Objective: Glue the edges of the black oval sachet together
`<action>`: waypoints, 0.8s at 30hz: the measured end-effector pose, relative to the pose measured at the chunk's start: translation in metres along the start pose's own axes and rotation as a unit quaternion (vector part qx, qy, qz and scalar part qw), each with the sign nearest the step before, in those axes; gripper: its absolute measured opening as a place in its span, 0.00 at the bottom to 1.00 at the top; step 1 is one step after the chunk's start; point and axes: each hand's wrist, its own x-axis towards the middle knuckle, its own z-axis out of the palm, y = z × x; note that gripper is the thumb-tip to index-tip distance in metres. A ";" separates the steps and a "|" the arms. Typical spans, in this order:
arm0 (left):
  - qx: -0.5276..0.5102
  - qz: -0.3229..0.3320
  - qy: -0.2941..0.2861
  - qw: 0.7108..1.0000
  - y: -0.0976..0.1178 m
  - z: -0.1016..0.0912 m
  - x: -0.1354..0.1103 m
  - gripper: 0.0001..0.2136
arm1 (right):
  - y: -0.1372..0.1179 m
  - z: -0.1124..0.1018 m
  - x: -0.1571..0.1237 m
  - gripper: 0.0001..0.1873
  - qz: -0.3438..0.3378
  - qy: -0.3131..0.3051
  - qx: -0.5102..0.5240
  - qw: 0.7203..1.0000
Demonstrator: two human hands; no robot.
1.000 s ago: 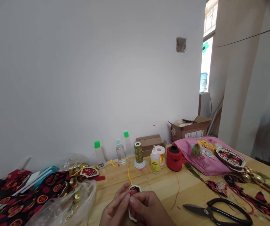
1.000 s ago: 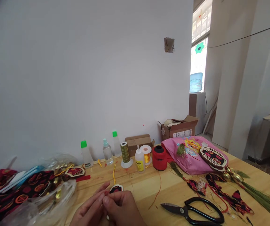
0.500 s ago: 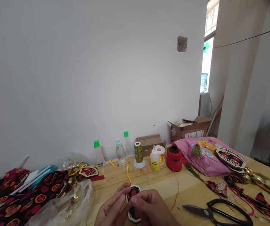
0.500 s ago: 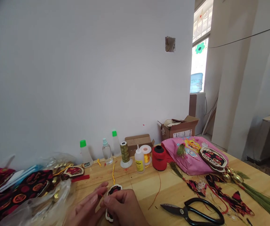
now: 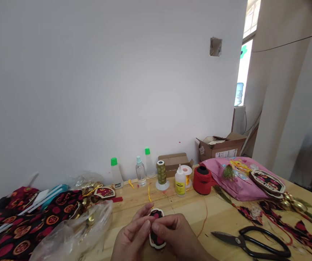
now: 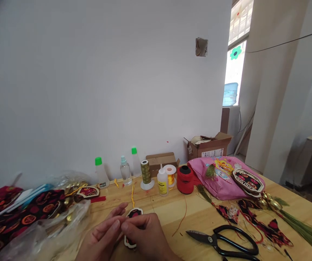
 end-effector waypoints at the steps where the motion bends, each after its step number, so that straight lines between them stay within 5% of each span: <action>1: 0.002 0.006 0.000 1.000 0.000 0.000 0.000 0.12 | 0.000 0.000 0.000 0.21 0.006 0.009 0.003 1.000; 12: -0.097 -0.029 0.032 0.994 0.005 0.008 -0.002 0.16 | -0.004 0.002 0.001 0.19 0.036 0.062 0.012 0.997; 24: 0.008 0.010 0.059 0.998 0.008 0.009 -0.003 0.10 | -0.007 0.004 -0.002 0.23 0.072 0.034 -0.030 0.996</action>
